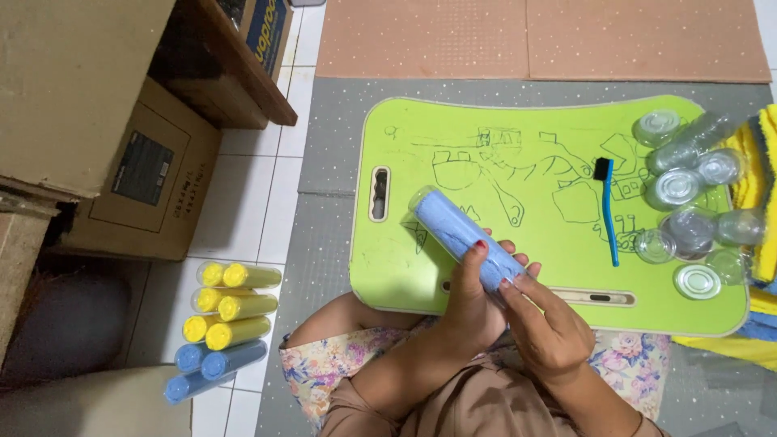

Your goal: Folding a microfiber cloth and stuffing it into a clear plastic tube.

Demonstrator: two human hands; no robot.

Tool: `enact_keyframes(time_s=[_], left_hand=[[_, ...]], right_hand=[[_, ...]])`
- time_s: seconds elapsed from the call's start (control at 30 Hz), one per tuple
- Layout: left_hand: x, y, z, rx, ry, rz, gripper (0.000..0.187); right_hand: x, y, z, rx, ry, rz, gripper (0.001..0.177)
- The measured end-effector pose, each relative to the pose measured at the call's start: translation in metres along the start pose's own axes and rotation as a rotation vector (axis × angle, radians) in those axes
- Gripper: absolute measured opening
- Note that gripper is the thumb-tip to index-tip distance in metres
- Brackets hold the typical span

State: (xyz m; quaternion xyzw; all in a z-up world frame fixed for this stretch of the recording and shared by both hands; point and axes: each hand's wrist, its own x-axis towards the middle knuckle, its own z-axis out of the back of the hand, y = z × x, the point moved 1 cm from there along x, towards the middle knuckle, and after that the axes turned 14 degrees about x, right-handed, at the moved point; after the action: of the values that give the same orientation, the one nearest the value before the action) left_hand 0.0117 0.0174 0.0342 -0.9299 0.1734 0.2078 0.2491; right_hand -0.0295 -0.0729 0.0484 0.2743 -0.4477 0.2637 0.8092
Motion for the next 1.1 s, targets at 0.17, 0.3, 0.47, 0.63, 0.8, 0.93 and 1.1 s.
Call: enact_keyframes(time_s=[0.17,0.3,0.47,0.63,0.8,0.93,1.1], left_hand=[[-0.004,0.003,-0.001,0.024,0.038,0.035,0.046],[-0.005,0.0,0.001,-0.001,0.184,0.039,0.051],[-0.005,-0.01,0.002,-0.017,0.23,0.105,0.053],[0.0,-0.002,0.01,-0.091,0.316,0.135,0.048],[0.001,0.006,0.008,-0.107,0.323,0.101,0.052],[0.007,0.016,0.014,-0.118,0.364,0.129,0.048],[0.005,0.022,0.011,-0.086,0.377,0.104,0.048]], right_hand=[[0.017,0.01,0.013,-0.028,0.058,0.019,0.011],[0.021,0.013,0.042,0.145,0.214,-0.104,0.021],[0.026,0.011,0.071,0.145,0.115,-0.207,0.011],[0.022,-0.001,0.077,0.085,0.171,-0.284,0.015],[0.029,0.003,0.072,0.05,0.177,-0.135,0.018],[0.031,0.001,0.068,-0.138,0.181,-0.127,0.016],[0.023,0.0,0.068,-0.045,0.096,-0.134,0.01]])
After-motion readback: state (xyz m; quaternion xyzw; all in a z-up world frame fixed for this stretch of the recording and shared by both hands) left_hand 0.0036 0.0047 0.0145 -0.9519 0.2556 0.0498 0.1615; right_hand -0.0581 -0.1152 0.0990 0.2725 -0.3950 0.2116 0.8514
